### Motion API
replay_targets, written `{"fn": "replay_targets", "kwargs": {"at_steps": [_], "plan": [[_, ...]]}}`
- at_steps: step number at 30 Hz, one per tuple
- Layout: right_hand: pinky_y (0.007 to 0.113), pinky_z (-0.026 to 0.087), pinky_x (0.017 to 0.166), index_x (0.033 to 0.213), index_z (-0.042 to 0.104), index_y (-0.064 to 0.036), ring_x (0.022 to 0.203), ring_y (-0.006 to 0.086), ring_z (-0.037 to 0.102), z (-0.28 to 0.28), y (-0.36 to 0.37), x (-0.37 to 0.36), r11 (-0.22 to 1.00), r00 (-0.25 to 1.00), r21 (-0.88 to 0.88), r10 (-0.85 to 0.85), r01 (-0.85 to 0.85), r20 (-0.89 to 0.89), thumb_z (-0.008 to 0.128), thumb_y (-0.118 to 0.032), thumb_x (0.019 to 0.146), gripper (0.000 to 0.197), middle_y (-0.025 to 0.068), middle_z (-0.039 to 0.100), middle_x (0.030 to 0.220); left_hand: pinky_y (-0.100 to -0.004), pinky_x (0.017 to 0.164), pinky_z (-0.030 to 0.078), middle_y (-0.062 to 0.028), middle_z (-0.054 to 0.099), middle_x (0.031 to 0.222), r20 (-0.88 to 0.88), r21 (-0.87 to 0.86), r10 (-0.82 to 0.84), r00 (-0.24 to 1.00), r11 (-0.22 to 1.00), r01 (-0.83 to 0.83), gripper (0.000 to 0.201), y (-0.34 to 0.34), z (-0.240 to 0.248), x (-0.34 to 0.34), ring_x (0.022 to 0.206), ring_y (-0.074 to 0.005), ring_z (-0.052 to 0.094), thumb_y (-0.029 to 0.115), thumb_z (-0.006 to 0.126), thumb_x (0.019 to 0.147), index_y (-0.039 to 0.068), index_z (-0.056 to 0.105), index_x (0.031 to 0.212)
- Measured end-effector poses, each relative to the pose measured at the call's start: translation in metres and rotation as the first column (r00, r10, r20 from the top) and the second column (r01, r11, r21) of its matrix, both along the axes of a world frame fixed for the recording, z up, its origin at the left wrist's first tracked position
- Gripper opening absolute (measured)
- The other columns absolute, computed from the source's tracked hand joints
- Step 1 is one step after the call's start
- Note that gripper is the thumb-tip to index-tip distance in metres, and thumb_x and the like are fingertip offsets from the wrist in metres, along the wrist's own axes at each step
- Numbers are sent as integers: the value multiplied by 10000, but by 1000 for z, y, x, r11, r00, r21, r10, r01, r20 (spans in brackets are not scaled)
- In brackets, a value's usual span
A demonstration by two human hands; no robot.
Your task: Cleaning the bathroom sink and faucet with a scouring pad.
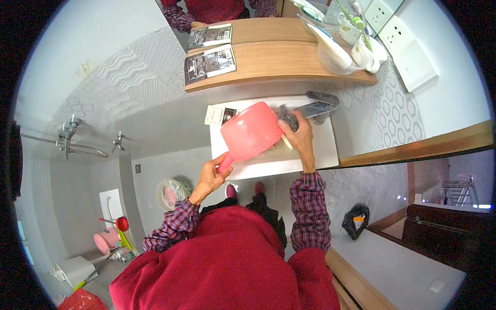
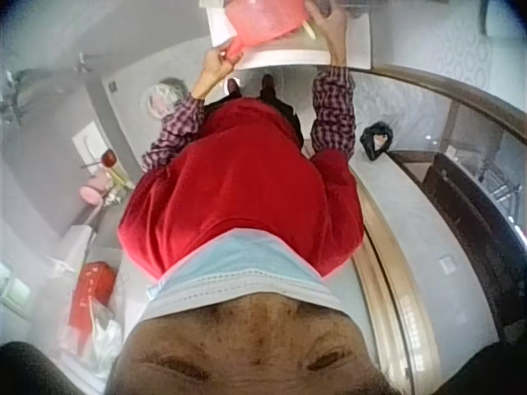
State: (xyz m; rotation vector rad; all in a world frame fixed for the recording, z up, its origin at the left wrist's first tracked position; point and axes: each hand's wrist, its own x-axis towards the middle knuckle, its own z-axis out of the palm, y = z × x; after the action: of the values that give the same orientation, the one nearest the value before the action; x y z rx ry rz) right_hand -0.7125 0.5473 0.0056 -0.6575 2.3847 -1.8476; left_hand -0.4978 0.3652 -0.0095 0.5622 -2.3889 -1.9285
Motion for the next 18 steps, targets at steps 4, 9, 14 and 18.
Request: {"fn": "replay_targets", "kwargs": {"at_steps": [4, 9, 14, 18], "plan": [[401, 424, 751, 950, 560, -54, 841, 317, 527, -9, -9, 34, 902, 964, 405, -46, 153, -262, 649, -269, 736, 316, 172, 560, 963, -390, 641, 461, -196, 590, 825, -27, -445, 65, 998, 893, -70, 478, 11, 4, -5, 691, -329, 575, 112, 581, 726, 29, 497, 1189], [407, 427, 731, 964, 568, -98, 857, 326, 506, -15, -43, 109, 886, 787, 382, 33, 263, -617, 644, -253, 707, 310, 156, 519, 1078, -378, 581, 440, -208, 582, 762, -108, -619, 138, 985, 766, -175, 483, 15, -10, -28, 652, -334, 573, 115, 609, 687, -24, 524, 1142], [402, 427, 770, 943, 575, -58, 998, 298, 510, -22, -14, 39, 952, 952, 115, -263, 282, -157, 650, -191, 706, 282, 153, 501, 1149, -459, 630, 438, -202, 553, 792, -49, -516, 22, 999, 856, -44, 490, 22, 1, -3, 751, -387, 559, 86, 588, 688, 9, 499, 1164], [383, 433, 757, 929, 582, -61, 968, 277, 504, -14, -18, 41, 985, 950, 16, -159, 169, -270, 641, -167, 709, 252, 122, 521, 1147, -451, 625, 444, -196, 554, 794, 2, -551, 35, 999, 834, -28, 499, 16, 9, 3, 711, -391, 560, 72, 588, 675, 17, 502, 1164]]}}
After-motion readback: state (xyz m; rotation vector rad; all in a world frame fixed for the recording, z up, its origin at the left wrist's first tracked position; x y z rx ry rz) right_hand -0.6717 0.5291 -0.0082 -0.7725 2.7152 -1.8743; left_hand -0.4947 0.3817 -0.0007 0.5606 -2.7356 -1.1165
